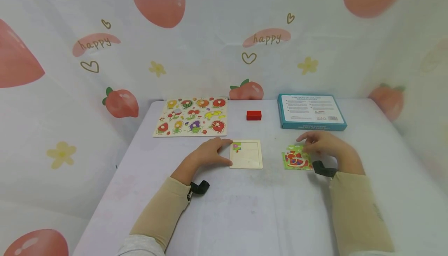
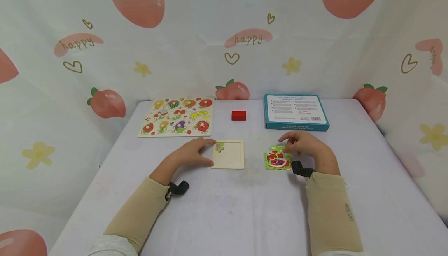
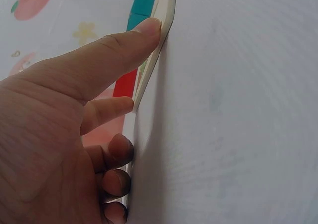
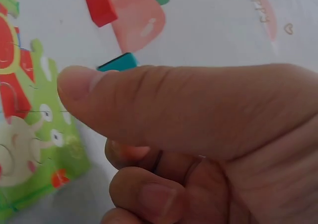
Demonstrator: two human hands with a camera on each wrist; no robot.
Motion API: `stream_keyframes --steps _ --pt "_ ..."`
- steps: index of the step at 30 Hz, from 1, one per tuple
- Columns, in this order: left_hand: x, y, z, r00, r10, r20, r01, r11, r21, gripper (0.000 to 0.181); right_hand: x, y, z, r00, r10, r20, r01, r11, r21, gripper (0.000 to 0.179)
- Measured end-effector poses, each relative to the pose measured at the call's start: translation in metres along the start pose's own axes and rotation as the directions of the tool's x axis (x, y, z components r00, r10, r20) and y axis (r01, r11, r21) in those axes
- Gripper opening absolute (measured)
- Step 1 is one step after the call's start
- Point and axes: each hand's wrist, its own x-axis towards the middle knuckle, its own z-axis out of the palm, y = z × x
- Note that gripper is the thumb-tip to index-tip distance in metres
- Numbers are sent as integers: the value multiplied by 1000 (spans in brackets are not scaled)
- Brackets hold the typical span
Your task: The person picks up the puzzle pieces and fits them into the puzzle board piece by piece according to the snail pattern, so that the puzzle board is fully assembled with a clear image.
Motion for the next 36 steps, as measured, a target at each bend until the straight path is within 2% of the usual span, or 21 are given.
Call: stream_keyframes --steps 15,25,36 --pt "1 -1 1 1000 11 -5 -11 1000 11 82 20 -5 18 1000 24 7 -24 998 -55 37" --pt "2 0 1 1000 7 -7 -7 1000 14 82 20 -12 20 1000 27 -6 -28 998 -56 33" --pt "0 1 0 1000 3 -13 -3 1000 -1 83 20 -21 20 997 76 -28 -78 993 -83 30"
